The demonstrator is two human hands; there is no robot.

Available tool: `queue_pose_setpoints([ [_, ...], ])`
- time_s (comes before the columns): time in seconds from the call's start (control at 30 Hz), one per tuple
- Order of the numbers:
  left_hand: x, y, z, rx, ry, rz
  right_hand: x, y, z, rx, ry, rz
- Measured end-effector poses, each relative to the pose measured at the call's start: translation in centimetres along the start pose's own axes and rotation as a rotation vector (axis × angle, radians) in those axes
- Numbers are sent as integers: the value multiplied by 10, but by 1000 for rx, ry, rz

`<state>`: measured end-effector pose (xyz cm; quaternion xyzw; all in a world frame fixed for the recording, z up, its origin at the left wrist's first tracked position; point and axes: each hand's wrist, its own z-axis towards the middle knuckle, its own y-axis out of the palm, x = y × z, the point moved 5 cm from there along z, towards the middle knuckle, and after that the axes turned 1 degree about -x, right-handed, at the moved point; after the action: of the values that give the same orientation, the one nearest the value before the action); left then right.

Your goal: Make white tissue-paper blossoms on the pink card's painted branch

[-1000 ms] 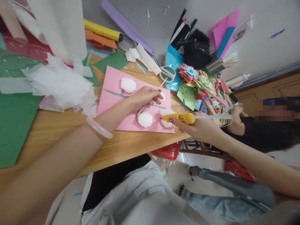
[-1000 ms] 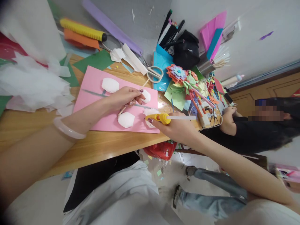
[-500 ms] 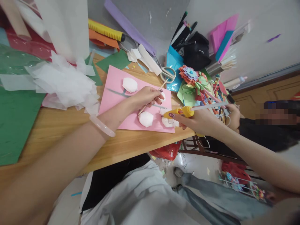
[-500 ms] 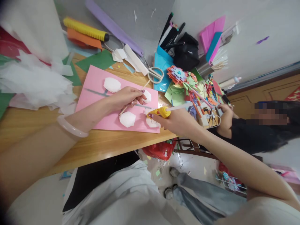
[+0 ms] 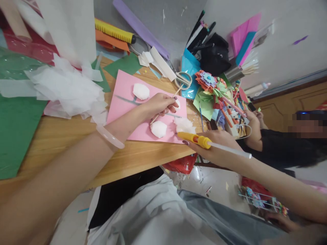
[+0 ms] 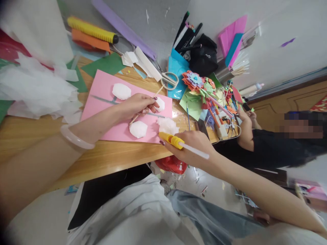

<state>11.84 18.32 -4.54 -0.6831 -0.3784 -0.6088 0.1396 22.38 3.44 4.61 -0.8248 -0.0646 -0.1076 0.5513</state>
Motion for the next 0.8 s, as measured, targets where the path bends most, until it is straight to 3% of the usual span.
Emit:
queue_pose_setpoints([
  [0.1,-1,0,2,-3,14,-13,2,9,-9,-45,12,6],
  [0.37,1,1,2,-6,-9,-39,17,19,-21,58,-52,88],
  [0.53,3,1,-1,2,-26,-30,19,14,-17,121,-73,199],
  [0.8,1,1,1,-9,-21,-29,17,-6,8,99,16,196],
])
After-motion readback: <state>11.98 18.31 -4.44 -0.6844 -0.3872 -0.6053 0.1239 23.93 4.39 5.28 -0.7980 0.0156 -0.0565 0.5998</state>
